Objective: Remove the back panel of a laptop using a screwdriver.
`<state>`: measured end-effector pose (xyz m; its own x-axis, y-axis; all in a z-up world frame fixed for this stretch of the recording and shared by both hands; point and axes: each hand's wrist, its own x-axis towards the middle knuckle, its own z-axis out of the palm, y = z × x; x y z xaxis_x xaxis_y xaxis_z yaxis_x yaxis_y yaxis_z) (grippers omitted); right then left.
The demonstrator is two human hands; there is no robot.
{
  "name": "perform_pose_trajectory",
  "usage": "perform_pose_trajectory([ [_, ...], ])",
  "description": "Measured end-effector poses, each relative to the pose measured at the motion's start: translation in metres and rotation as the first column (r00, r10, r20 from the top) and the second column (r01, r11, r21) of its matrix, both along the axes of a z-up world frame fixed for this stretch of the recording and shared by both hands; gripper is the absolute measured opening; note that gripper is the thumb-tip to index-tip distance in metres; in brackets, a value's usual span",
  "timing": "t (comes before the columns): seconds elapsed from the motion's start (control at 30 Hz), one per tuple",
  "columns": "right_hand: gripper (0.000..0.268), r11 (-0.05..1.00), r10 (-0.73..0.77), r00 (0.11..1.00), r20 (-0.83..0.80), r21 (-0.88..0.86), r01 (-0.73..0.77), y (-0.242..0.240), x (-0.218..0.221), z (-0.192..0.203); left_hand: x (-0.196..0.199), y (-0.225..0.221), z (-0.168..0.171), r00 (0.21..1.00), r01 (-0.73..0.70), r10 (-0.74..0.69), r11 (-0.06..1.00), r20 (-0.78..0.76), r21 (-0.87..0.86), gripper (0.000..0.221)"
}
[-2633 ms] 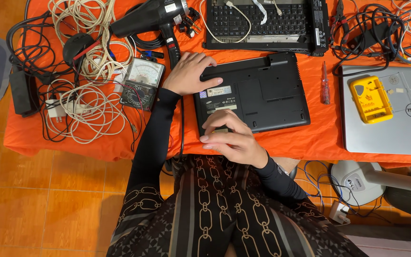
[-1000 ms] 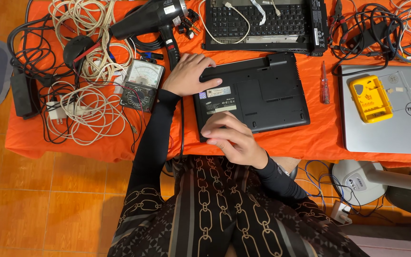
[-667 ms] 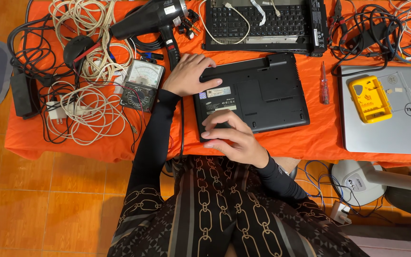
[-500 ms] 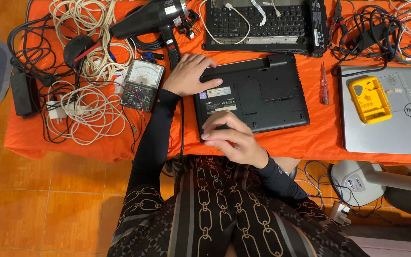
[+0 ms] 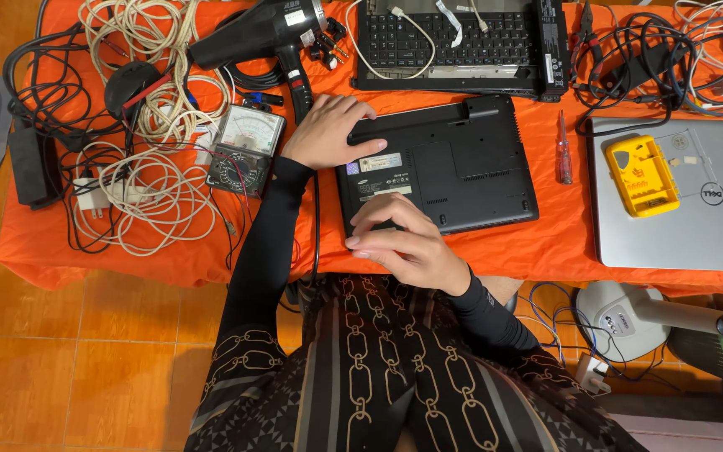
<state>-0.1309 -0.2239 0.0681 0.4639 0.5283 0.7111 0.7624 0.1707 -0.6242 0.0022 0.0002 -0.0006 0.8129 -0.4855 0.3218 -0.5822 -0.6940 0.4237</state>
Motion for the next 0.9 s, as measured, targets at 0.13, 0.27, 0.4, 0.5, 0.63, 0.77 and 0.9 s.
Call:
perform_pose_trajectory([
  [0.13, 0.017, 0.999, -0.004, 1.000, -0.014, -0.055, 0.003, -0.005, 0.000, 0.008, -0.004, 0.000, 0.003, 1.000, 0.006, -0.006, 1.000, 0.015, 0.003, 0.054],
  [0.27, 0.020, 0.992, 0.050, 0.999, -0.019, -0.119, -0.052, -0.010, 0.004, 0.014, -0.002, -0.002, 0.005, 1.000, -0.003, 0.003, 1.000, 0.022, 0.019, 0.053],
  [0.4, 0.023, 0.986, 0.102, 0.994, -0.032, -0.126, -0.105, -0.011, 0.009, 0.008, -0.005, -0.003, 0.009, 1.000, -0.006, 0.006, 0.999, -0.006, 0.053, 0.053],
  [0.5, 0.027, 0.982, 0.081, 0.997, -0.009, -0.173, -0.081, -0.010, 0.010, 0.022, -0.005, -0.003, 0.014, 1.000, 0.020, -0.020, 0.999, 0.007, 0.037, 0.052],
  [0.63, 0.028, 0.979, 0.096, 0.994, -0.056, -0.173, -0.105, -0.011, 0.014, 0.016, -0.005, -0.005, 0.014, 0.999, -0.006, 0.008, 0.999, -0.054, 0.042, 0.053],
  [0.77, 0.028, 0.984, 0.094, 0.995, -0.018, -0.147, -0.096, -0.008, 0.015, 0.015, -0.005, -0.004, 0.015, 0.997, -0.021, 0.023, 0.999, -0.068, 0.033, 0.053],
  [0.9, 0.030, 0.982, 0.114, 0.991, -0.064, -0.141, -0.122, -0.005, 0.011, 0.019, -0.006, -0.004, 0.012, 0.998, -0.031, 0.033, 0.999, -0.057, 0.030, 0.054],
])
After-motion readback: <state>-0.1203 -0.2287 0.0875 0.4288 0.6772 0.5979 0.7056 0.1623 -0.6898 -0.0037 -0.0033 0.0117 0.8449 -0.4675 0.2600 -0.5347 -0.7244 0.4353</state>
